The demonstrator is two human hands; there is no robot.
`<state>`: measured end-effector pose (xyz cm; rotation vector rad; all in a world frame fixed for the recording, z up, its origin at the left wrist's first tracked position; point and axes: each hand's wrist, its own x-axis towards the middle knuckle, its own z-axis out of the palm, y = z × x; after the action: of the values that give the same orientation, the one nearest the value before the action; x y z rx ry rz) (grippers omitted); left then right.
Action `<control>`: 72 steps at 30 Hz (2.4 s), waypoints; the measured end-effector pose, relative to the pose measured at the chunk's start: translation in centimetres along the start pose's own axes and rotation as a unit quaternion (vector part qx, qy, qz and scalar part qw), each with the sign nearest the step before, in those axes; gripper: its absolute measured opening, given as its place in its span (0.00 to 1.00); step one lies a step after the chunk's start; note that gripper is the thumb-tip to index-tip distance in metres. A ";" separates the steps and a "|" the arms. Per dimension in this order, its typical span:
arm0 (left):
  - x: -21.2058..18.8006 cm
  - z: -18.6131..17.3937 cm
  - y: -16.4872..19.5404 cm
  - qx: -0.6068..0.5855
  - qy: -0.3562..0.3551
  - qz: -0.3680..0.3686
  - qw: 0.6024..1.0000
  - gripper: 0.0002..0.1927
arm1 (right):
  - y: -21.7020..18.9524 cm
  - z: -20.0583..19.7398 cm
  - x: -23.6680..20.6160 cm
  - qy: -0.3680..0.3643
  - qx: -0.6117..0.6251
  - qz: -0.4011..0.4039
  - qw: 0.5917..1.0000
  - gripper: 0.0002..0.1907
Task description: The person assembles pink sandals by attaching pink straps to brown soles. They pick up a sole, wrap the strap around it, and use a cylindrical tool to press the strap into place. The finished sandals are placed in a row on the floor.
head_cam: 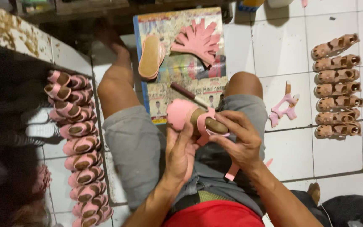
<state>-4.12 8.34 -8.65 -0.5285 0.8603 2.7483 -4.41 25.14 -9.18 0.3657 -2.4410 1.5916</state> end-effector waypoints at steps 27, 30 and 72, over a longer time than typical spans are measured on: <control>-1.6 -0.2 -0.1 0.049 0.032 0.116 0.991 0.28 | -2.2 0.6 0.0 -0.023 0.011 -0.074 0.997 0.32; -1.9 0.2 0.1 0.058 0.046 0.119 0.990 0.25 | -2.7 0.8 -0.1 -0.007 0.000 -0.089 0.996 0.32; -4.6 -2.7 -0.2 0.039 0.039 0.095 0.994 0.23 | -2.8 1.5 -0.6 -0.064 0.062 -0.096 0.991 0.30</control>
<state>0.85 6.54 -8.97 -0.5685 1.0838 2.8648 -3.02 22.78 -7.55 0.7214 -2.3195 1.6858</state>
